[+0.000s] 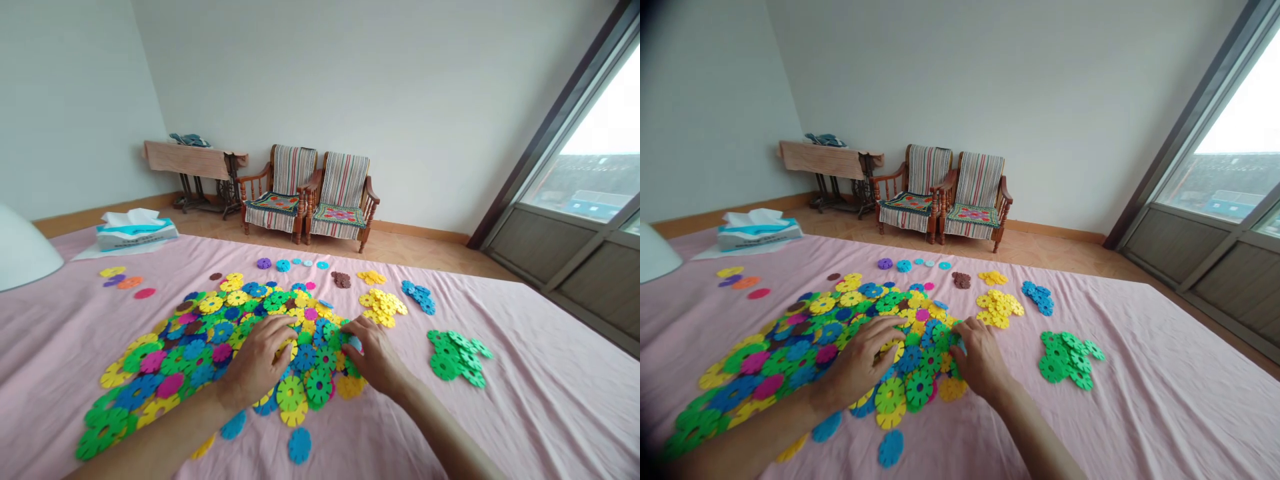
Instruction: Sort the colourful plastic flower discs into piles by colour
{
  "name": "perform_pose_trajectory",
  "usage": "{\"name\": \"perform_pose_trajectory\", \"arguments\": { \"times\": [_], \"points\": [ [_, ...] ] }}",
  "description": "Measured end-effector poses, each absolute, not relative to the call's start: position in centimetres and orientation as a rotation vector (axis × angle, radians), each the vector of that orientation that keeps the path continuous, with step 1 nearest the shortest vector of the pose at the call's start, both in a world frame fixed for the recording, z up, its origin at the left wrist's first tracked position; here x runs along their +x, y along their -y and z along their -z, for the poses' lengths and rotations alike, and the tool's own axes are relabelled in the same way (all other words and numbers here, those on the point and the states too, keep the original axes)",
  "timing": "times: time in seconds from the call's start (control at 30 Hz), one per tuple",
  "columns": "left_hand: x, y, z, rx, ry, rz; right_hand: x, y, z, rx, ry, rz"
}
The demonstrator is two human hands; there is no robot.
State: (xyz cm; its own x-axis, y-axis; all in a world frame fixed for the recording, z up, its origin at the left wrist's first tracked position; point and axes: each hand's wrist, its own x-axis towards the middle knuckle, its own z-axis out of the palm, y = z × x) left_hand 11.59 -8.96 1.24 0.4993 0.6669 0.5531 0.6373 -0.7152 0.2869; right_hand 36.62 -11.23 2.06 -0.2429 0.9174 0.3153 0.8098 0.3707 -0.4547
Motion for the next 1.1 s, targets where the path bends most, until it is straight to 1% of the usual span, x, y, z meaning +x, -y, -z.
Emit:
{"name": "perform_pose_trajectory", "arguments": {
  "times": [0.17, 0.37, 0.47, 0.67, 0.83, 1.1],
  "points": [
    [11.5, 9.2, -1.4, 2.682, -1.166, -1.023, 37.3, 10.8, -1.2, -1.415, 2.0, -0.367],
    [11.7, 9.1, -1.6, 2.685, -1.156, -1.037, 37.2, 10.9, -3.3, -1.399, 1.866, -0.616],
    [11.7, 9.1, -1.6, 2.686, -1.155, -1.04, 37.3, 10.8, -3.6, -1.418, 1.808, -0.662],
    [11.6, 9.1, -1.6, 2.691, -1.164, -1.038, 36.9, 10.6, -1.9, -1.457, 1.787, -0.402],
    [11.6, 9.0, -1.5, 2.683, -1.167, -1.036, 35.5, 11.7, -2.2, -1.402, 2.029, -0.325],
    [11.6, 9.0, -1.5, 2.681, -1.176, -1.003, 34.8, 11.6, -1.8, -1.462, 2.052, -0.281]
  ]
}}
